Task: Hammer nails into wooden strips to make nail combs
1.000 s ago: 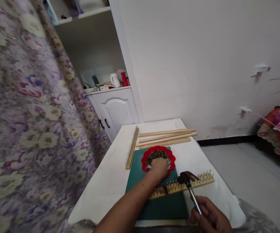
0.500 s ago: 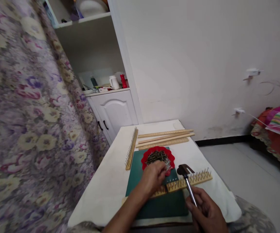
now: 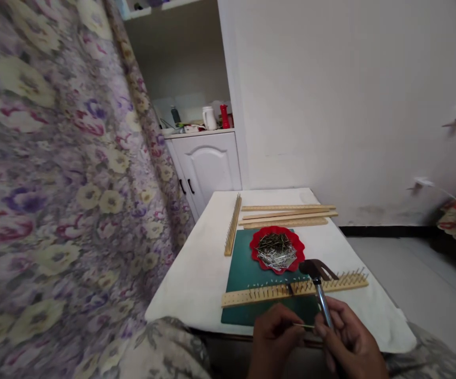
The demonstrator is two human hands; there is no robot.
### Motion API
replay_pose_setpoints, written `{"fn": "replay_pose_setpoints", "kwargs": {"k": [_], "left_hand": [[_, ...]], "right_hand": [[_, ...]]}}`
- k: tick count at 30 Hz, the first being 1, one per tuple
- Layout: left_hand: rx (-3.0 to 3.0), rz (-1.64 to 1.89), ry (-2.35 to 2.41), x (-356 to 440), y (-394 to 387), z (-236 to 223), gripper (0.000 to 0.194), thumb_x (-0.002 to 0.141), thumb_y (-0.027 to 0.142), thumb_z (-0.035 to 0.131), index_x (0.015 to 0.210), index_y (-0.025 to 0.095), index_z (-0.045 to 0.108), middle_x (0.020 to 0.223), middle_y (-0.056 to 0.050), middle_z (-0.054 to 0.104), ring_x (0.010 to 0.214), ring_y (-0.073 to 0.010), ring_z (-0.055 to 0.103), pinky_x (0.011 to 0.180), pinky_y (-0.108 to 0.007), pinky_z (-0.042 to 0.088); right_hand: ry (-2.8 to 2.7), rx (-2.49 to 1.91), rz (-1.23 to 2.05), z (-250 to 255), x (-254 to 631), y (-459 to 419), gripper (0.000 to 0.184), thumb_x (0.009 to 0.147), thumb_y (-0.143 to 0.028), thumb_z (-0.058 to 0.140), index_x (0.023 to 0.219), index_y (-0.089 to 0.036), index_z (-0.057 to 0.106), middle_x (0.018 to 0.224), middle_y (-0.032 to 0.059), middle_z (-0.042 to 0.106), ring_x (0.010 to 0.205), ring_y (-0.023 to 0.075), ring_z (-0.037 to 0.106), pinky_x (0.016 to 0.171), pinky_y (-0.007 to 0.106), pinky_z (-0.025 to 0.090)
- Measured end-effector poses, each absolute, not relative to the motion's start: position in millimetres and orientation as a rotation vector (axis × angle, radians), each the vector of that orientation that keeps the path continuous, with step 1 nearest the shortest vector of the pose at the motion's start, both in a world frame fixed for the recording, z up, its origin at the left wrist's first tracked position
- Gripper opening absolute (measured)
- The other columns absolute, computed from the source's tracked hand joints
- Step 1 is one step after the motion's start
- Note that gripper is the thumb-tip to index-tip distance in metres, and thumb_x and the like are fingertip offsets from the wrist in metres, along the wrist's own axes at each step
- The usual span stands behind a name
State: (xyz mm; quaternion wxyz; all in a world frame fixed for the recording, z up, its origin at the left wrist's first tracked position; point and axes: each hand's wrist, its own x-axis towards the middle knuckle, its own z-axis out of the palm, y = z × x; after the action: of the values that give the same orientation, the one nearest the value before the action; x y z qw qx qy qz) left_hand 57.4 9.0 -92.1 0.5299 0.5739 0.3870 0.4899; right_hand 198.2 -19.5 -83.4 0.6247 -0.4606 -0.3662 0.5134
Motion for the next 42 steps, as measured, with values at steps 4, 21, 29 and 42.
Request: {"fn": "replay_pose_setpoints", "kwargs": {"k": [4, 21, 29, 42], "left_hand": [[1.046, 1.283, 0.778, 65.8, 0.9, -105.5, 0.009, 0.067, 0.021, 0.069, 0.067, 0.014, 0.064, 0.056, 0.002, 0.056, 0.049, -0.0098, 0.054, 0.052, -0.021, 0.042], [1.795, 1.312, 1.579, -33.0, 47.1, -115.4, 0.022, 0.087, 0.029, 0.046, 0.074, 0.018, 0.061, 0.075, -0.003, 0.058, 0.073, -0.0163, 0.056, 0.066, -0.024, 0.043], [1.88, 1.215, 1.664, -29.7, 47.6, -115.5, 0.022, 0.089, 0.027, 0.042, 0.077, 0.019, 0.06, 0.078, -0.003, 0.06, 0.075, -0.0156, 0.057, 0.068, -0.024, 0.044], [1.967, 1.14, 1.734, -27.9, 51.0, -118.1, 0.02, 0.087, 0.025, 0.045, 0.078, 0.02, 0.062, 0.077, 0.0, 0.061, 0.074, -0.014, 0.059, 0.068, -0.022, 0.044]], "right_hand": [[-0.874, -1.044, 1.215, -83.8, 190.3, -22.1, 0.039, 0.071, -0.042, 0.071, 0.102, -0.025, 0.054, 0.061, -0.0066, 0.057, 0.034, 0.0027, 0.038, 0.031, 0.011, 0.031], [-0.913, -1.151, 1.22, -87.5, 178.8, -29.1, 0.041, 0.07, -0.047, 0.069, 0.101, -0.024, 0.054, 0.053, -0.0075, 0.057, 0.033, 0.0048, 0.038, 0.029, 0.013, 0.034], [-0.941, -1.179, 1.254, -84.4, 185.8, -28.4, 0.044, 0.072, -0.049, 0.067, 0.104, -0.024, 0.05, 0.051, -0.008, 0.055, 0.034, 0.0067, 0.038, 0.031, 0.016, 0.035], [-0.977, -1.145, 1.267, -85.4, 182.7, -25.5, 0.036, 0.072, -0.044, 0.069, 0.097, -0.022, 0.055, 0.06, -0.0046, 0.059, 0.035, 0.0049, 0.037, 0.032, 0.016, 0.026]]}}
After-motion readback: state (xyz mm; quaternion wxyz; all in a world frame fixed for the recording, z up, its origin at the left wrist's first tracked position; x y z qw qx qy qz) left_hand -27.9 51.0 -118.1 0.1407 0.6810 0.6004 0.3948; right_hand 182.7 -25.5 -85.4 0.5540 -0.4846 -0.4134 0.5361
